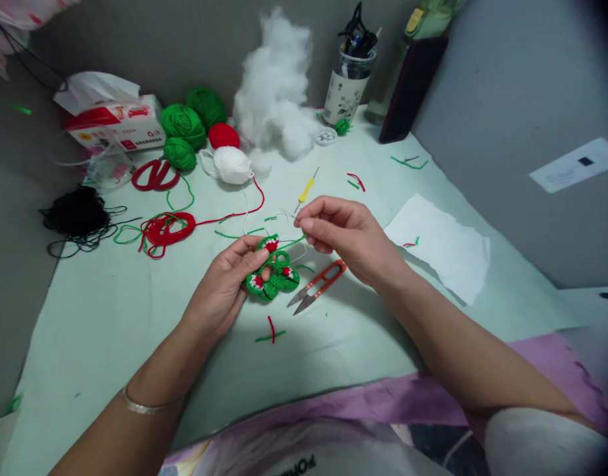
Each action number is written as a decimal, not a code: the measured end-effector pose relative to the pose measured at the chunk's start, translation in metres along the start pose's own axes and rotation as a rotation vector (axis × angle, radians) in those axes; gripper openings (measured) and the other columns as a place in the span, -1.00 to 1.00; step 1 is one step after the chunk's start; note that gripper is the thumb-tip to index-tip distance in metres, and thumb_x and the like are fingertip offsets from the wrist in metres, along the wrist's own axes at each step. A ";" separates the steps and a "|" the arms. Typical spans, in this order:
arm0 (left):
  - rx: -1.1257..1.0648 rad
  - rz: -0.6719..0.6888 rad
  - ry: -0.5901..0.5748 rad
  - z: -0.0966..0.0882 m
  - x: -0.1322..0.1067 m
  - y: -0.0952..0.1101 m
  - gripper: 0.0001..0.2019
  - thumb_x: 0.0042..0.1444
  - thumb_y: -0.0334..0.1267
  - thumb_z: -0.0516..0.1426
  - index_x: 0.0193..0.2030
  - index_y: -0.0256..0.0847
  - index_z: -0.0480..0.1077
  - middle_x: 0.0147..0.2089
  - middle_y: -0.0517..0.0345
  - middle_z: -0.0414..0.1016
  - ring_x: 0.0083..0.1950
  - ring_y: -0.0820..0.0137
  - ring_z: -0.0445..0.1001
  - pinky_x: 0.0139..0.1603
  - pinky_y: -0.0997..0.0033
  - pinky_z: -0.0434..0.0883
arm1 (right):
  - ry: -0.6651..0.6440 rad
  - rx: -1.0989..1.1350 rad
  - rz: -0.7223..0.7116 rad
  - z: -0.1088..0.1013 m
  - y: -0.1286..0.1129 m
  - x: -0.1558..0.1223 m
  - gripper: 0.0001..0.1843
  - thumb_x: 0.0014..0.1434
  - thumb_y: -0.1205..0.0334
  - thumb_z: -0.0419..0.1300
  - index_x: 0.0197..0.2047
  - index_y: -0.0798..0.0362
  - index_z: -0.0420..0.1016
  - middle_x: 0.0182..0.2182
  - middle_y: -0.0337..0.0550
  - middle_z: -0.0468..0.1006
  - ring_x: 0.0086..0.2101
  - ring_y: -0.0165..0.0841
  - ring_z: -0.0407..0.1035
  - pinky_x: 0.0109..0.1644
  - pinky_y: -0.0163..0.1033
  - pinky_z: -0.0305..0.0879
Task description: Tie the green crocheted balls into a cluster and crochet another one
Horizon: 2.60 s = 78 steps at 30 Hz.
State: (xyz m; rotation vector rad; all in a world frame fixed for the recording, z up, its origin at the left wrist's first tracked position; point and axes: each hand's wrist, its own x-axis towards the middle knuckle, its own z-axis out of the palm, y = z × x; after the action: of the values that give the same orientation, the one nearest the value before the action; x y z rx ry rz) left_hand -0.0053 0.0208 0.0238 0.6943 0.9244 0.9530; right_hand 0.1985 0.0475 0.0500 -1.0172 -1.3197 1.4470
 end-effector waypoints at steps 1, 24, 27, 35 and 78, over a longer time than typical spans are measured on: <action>-0.011 0.008 0.014 0.000 0.000 0.001 -0.81 0.12 -0.30 0.38 -0.17 -0.22 0.50 -0.44 0.26 0.47 -0.46 0.56 0.37 -0.44 0.65 0.36 | -0.016 -0.071 -0.049 0.001 0.001 -0.001 -0.81 0.19 0.12 0.41 -0.31 0.06 0.60 -0.44 -0.27 0.47 -0.43 -0.46 0.29 -0.36 -0.31 0.19; -0.051 0.056 0.096 -0.002 0.001 0.003 -0.75 0.03 -0.27 0.45 -0.22 -0.20 0.50 -0.44 0.29 0.47 -0.47 0.57 0.39 -0.42 0.63 0.39 | -0.085 -0.510 -0.204 0.007 0.009 -0.008 -0.89 0.25 0.39 0.26 -0.31 0.08 0.62 -0.40 -0.25 0.47 -0.43 -0.47 0.29 -0.37 -0.28 0.15; -0.024 0.059 0.092 -0.002 0.000 0.002 -0.78 0.06 -0.28 0.42 -0.23 -0.19 0.48 -0.45 0.29 0.48 -0.46 0.55 0.40 -0.42 0.62 0.38 | -0.074 -0.489 -0.193 0.010 0.010 -0.008 -0.89 0.23 0.39 0.27 -0.32 0.07 0.61 -0.40 -0.24 0.49 -0.42 -0.46 0.28 -0.36 -0.28 0.15; 0.009 0.064 0.057 0.001 0.000 -0.005 -0.80 0.06 -0.28 0.40 -0.33 -0.19 0.46 -0.52 0.28 0.46 -0.47 0.53 0.40 -0.41 0.59 0.37 | -0.045 -0.341 -0.105 0.021 0.019 -0.010 -0.91 0.23 0.34 0.28 -0.32 0.09 0.60 -0.40 -0.26 0.45 -0.43 -0.46 0.29 -0.33 -0.27 0.18; 0.482 0.002 -0.048 -0.008 -0.003 0.000 -0.74 0.13 -0.03 0.36 -0.36 -0.19 0.57 -0.53 0.29 0.35 -0.55 0.58 0.19 -0.55 0.57 0.17 | -0.066 0.080 0.146 -0.003 0.016 0.008 -0.66 0.02 0.05 0.53 -0.40 0.13 0.57 -0.53 -0.29 0.52 -0.49 -0.51 0.36 -0.35 -0.37 0.34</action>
State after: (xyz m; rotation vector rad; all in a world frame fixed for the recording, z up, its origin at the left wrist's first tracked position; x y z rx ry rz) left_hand -0.0134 0.0185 0.0208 1.1191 1.1231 0.7133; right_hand 0.1977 0.0558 0.0333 -1.0391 -1.2448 1.6420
